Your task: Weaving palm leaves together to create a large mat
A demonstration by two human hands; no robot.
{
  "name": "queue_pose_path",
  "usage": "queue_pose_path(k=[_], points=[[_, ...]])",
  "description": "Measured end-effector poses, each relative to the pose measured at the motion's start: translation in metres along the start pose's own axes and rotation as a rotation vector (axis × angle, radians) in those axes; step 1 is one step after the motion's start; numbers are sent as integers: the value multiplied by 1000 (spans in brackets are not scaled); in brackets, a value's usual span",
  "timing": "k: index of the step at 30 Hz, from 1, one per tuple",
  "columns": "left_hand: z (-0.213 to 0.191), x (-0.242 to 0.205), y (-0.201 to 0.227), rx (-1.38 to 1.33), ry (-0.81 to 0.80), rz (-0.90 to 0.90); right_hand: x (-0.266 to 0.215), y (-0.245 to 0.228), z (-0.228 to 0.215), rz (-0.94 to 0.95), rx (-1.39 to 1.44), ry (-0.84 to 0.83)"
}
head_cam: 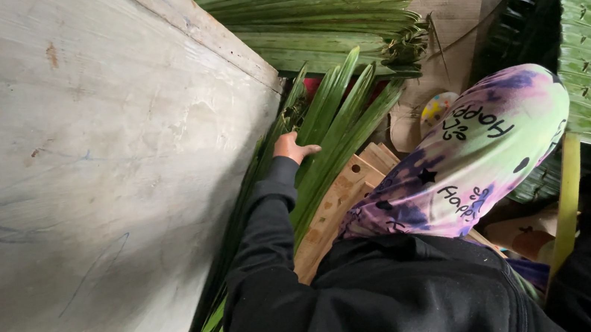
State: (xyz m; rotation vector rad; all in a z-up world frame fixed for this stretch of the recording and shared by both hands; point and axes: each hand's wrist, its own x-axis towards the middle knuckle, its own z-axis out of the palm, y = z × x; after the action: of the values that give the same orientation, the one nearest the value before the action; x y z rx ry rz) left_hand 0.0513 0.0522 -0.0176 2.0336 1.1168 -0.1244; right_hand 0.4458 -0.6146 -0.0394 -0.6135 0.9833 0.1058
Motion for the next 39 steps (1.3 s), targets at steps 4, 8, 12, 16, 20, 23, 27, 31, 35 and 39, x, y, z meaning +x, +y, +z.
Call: queue_pose_path(k=[4,8,12,16,20,23,27,31,35,39], points=[[-9,-6,7,-119,-37,-63,8,1,-3,-11,4,-5],[-5,1,-2,-219,-60,-9,0,4,-5,11,8,-69],[-13,-8,10,-272,-85,39,6,3,-10,2,-99,-178],[-1,-1,7,-238,-87,-79,1,3,-6,-7,-88,-122],[-1,-13,17,-383,-77,-126,-24,9,1,-10,-66,-93],[-9,-25,30,-596,-109,-222,-19,9,2,-20,-55,-87],[-7,-18,24,-676,33,-251,24,0,-14,11,-42,-87],[7,9,1,2,299,72,23,1,-13,14,-66,-120],[8,11,14,-154,319,109,22,-1,-11,25,-71,-90],[-20,-17,51,397,455,243,10,0,-11,3,-24,-49]])
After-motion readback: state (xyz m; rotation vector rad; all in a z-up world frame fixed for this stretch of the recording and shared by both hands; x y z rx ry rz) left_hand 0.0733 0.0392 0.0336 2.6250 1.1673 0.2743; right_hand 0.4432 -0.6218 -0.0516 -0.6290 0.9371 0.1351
